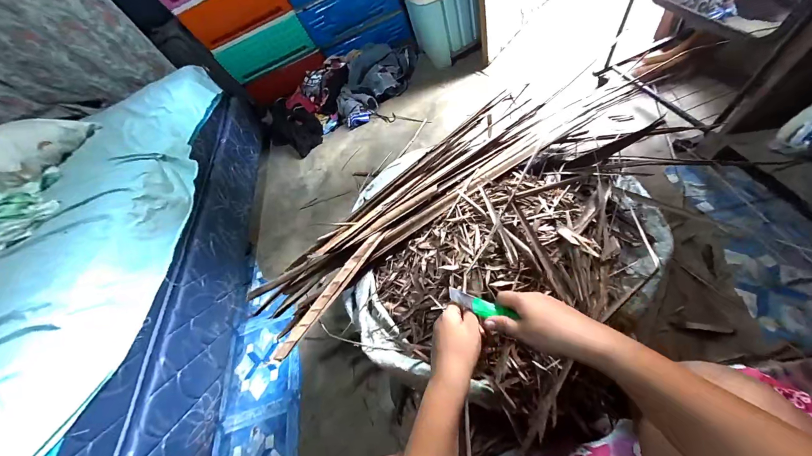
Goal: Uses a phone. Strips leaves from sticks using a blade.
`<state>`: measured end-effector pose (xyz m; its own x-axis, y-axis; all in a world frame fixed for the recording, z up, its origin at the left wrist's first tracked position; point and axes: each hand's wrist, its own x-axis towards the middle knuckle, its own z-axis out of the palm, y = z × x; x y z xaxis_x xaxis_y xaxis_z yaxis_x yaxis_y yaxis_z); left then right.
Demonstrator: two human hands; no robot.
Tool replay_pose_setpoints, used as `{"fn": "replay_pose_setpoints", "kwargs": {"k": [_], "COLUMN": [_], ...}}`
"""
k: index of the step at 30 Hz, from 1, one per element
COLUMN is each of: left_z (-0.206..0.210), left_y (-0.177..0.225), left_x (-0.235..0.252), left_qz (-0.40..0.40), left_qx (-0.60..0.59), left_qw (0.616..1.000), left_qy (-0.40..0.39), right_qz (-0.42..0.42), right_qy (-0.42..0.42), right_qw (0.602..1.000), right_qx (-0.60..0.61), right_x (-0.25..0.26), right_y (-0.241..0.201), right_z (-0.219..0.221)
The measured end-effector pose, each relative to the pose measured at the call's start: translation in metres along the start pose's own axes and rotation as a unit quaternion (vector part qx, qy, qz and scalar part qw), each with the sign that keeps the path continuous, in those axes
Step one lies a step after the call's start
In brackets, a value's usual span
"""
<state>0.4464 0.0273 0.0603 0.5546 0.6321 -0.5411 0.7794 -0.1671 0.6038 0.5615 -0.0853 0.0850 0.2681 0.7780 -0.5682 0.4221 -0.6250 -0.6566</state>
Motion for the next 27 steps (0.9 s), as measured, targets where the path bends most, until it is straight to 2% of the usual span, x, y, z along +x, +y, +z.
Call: {"fn": "replay_pose_setpoints", "kwargs": {"k": [4, 8, 16, 23, 27], "left_z": [-0.008, -0.008, -0.010, -0.005, -0.004], "left_y": [-0.002, -0.003, 0.000, -0.001, -0.001], "left_x": [-0.005, -0.005, -0.007, -0.016, -0.018], "left_qz": [0.037, 0.053, 0.065, 0.120, 0.132], "left_qx": [0.014, 0.010, 0.029, 0.033, 0.024], "left_qw": [0.999, 0.998, 0.995, 0.987, 0.987], "left_qy": [0.016, 0.037, 0.064, 0.101, 0.089], "right_qz": [0.003, -0.014, -0.006, -0.006, -0.010], "right_qy": [-0.036, -0.030, 0.039, 0.097, 0.085], "right_qw": [0.996, 0.992, 0.997, 0.994, 0.994], "right_qx": [0.081, 0.121, 0.067, 0.052, 0.066], "right_x": [0.003, 0.003, 0.002, 0.007, 0.008], "right_y": [0.002, 0.005, 0.000, -0.003, -0.001], "right_z": [0.004, 0.007, 0.013, 0.018, 0.011]}}
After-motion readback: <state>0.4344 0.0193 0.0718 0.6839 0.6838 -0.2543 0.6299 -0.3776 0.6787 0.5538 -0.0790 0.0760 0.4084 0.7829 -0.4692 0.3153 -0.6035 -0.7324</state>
